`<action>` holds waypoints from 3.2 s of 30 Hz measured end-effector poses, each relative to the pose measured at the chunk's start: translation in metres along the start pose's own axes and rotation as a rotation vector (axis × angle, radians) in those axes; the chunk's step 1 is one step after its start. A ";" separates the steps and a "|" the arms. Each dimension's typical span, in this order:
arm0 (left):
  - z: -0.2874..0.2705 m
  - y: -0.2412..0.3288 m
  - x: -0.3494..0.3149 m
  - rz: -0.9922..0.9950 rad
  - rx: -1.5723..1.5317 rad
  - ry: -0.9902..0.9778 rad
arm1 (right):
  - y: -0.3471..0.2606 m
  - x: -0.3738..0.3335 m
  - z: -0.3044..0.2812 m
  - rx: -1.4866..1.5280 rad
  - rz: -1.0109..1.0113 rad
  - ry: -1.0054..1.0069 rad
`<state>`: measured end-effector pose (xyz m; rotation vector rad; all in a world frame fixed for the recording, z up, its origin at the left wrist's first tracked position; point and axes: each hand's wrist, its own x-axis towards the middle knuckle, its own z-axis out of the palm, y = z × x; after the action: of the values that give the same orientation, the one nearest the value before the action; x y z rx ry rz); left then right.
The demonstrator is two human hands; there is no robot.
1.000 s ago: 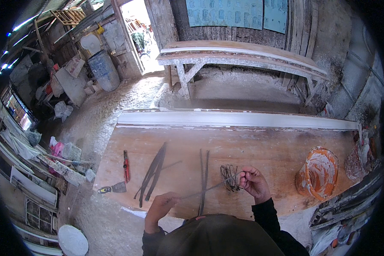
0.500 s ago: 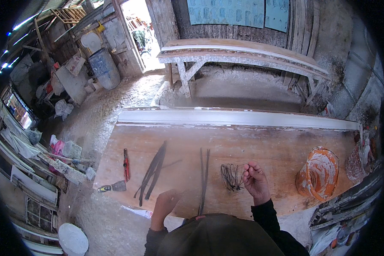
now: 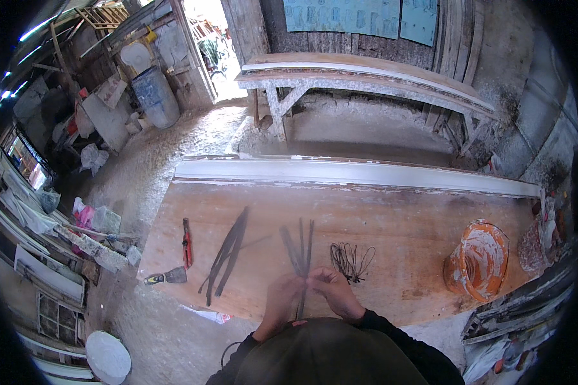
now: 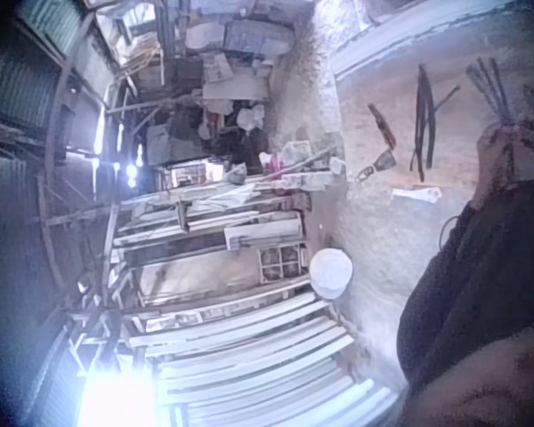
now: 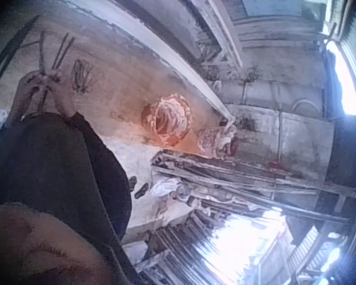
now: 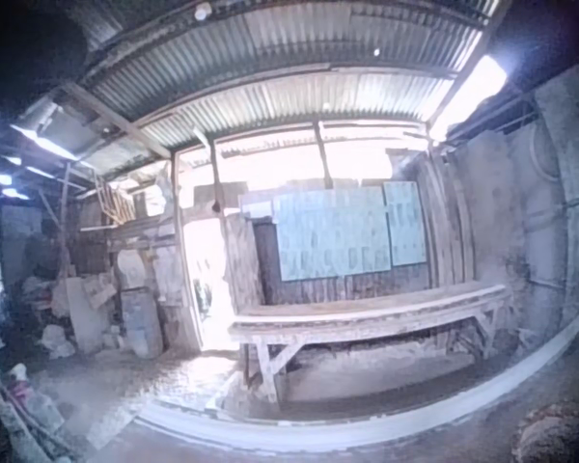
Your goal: The person stands at a workbench and repeatedly picks up thin wire ties, loops them around a long metal rod, and twists them to secure the ties. The person continues this process with multiple ties throughout the clip.
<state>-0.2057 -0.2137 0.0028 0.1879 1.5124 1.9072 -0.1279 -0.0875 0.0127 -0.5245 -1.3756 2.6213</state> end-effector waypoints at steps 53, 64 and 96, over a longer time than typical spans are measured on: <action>-0.002 -0.010 -0.006 -0.013 -0.139 -0.078 | 0.035 0.006 -0.014 0.449 0.141 0.017; -0.008 -0.004 -0.008 0.061 -0.089 0.041 | 0.002 -0.007 0.011 -0.230 -0.159 -0.020; -0.012 -0.012 -0.011 0.200 -0.236 -0.110 | 0.004 -0.004 0.003 0.232 0.371 -0.203</action>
<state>-0.1985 -0.2285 -0.0083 0.3411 1.2225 2.1769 -0.1248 -0.0935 0.0120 -0.5366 -1.0834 3.1589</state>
